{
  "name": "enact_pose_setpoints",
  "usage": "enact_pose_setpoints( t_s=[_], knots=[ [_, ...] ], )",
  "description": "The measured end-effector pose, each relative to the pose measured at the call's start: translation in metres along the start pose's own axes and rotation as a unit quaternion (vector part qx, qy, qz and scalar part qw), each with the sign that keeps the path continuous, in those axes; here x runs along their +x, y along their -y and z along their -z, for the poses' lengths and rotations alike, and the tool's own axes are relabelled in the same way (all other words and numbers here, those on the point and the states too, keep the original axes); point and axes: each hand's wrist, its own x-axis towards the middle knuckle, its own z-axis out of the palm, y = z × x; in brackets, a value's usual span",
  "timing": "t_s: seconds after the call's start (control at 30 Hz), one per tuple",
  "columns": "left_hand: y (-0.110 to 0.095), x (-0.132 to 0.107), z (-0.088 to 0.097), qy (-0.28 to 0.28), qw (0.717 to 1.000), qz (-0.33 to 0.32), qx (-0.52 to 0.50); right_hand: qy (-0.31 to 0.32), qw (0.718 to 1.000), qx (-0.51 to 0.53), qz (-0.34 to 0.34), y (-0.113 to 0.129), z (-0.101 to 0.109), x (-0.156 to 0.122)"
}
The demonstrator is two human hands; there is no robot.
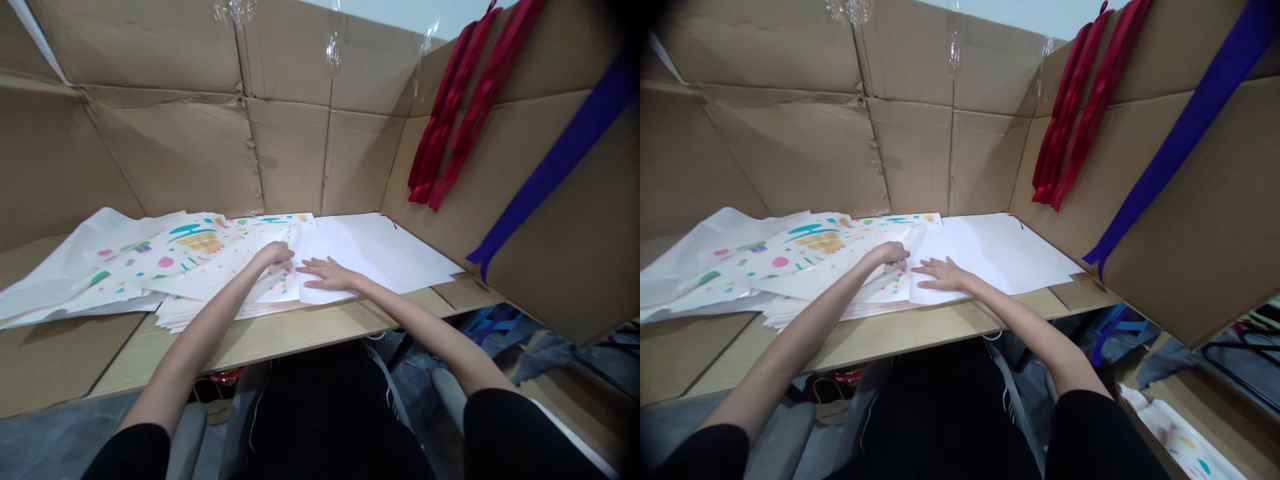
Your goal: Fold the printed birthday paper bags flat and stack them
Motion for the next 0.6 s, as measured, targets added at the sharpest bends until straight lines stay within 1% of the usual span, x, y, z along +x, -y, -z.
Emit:
enact_pose_setpoints(
  t_s=[0.13,0.3,0.37,0.43,0.53,0.6],
  knots=[
    [0.002,0.002,-0.001,0.017,0.999,-0.032,-0.020,0.007,1.000,0.000,-0.025,-0.003,0.000,0.014],
    [0.002,-0.002,0.001,0.076,0.993,-0.070,-0.055,0.004,0.999,-0.006,-0.037,-0.008,0.000,0.028],
    [0.002,-0.004,0.004,0.082,0.990,-0.085,-0.075,0.003,0.999,-0.008,-0.041,-0.010,0.000,0.033],
    [0.003,-0.006,0.008,0.054,0.989,-0.098,-0.097,0.001,0.999,-0.011,-0.047,-0.011,-0.001,0.035],
    [0.007,-0.005,0.010,-0.021,0.983,-0.120,-0.139,-0.008,0.999,-0.017,-0.051,-0.009,-0.004,0.036],
    [0.008,-0.002,0.008,-0.056,0.978,-0.123,-0.160,-0.012,0.998,-0.022,-0.051,-0.006,-0.007,0.035]
  ],
)
